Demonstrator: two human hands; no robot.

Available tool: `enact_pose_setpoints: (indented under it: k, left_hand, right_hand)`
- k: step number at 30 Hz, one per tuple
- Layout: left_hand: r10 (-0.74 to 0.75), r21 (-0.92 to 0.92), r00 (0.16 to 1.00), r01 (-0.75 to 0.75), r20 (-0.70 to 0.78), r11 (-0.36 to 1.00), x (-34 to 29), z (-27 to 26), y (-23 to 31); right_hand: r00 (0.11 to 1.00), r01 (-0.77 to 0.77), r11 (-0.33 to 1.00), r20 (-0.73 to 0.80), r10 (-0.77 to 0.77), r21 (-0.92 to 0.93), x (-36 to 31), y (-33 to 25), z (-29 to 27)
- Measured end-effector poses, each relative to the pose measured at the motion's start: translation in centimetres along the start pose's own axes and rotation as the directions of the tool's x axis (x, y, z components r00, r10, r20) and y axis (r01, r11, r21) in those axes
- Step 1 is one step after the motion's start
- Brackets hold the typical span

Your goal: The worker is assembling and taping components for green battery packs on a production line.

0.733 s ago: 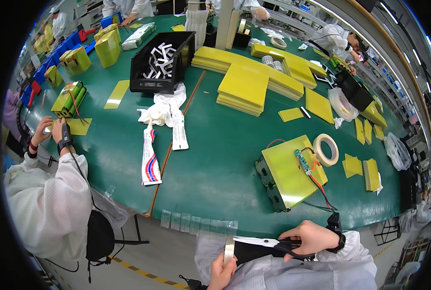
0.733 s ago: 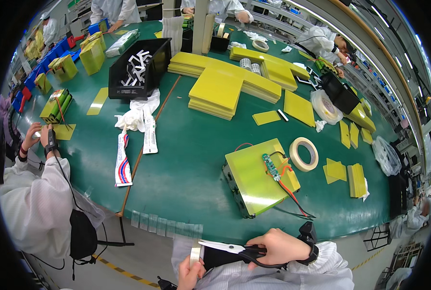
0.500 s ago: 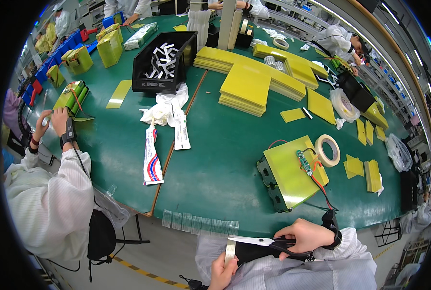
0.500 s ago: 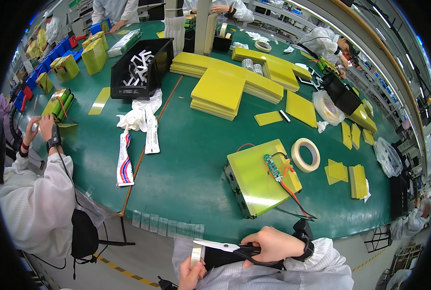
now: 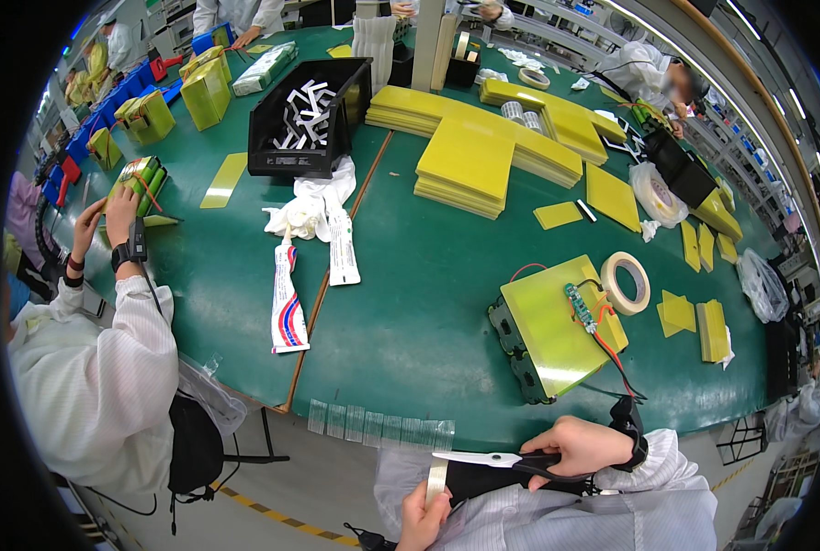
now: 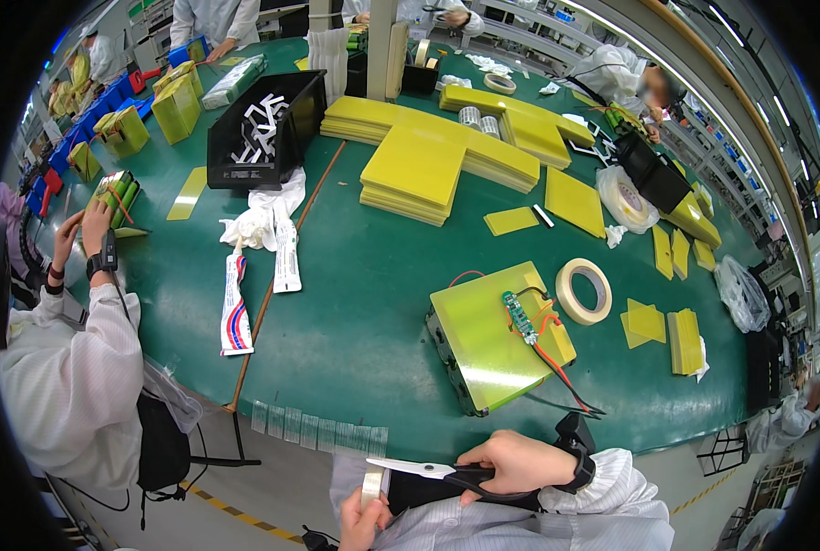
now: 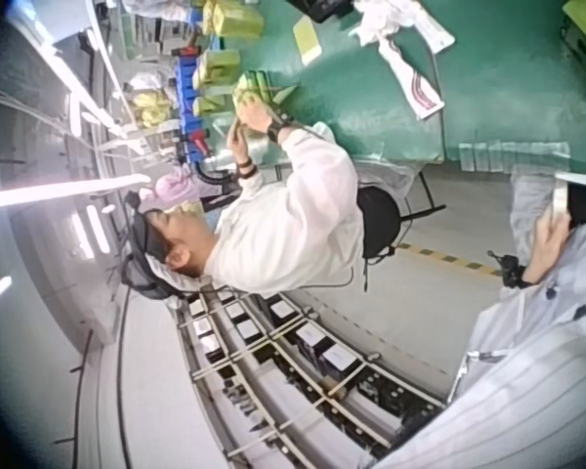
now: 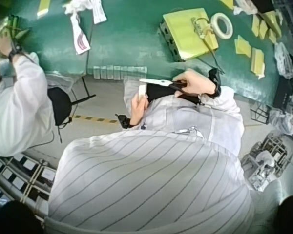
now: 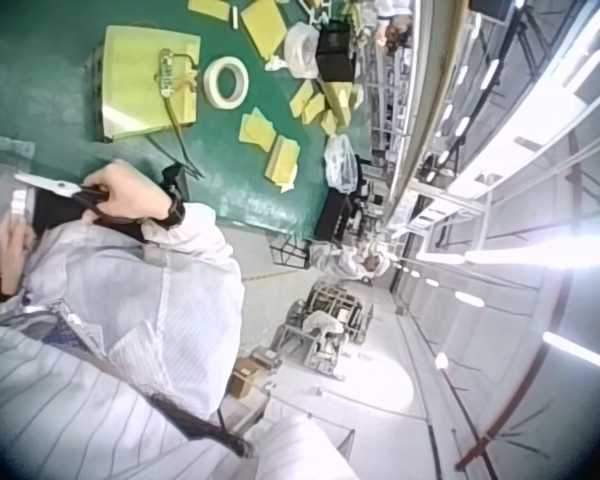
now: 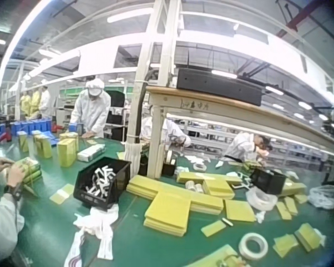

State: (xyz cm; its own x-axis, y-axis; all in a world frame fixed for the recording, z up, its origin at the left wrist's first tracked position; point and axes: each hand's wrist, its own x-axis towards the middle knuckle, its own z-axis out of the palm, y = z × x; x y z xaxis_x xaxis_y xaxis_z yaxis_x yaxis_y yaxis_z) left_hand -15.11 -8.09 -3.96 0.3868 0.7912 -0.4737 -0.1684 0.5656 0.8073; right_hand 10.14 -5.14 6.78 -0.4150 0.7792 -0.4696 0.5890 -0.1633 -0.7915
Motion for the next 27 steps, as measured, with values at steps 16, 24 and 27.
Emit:
enact_pose_setpoints:
  k: [16,24,27]
  left_hand:
    - [0.100,0.001,0.995,-0.100,0.024,0.995,-3.3,-2.0,-0.7]
    - [-0.035,0.000,0.989,0.035,-0.142,0.999,-2.0,-1.4,1.5]
    - [0.071,0.050,0.986,-0.065,-0.153,0.997,-2.0,-0.6,-0.1]
  right_hand:
    - [0.993,0.015,1.000,0.117,-0.012,-0.023,-1.7,-0.3,1.0]
    - [0.877,-0.077,0.991,-0.481,0.013,-0.113,-2.3,-2.1,1.8]
    - [0.900,0.010,0.998,-0.436,0.016,0.056,-1.0,-2.3,3.3]
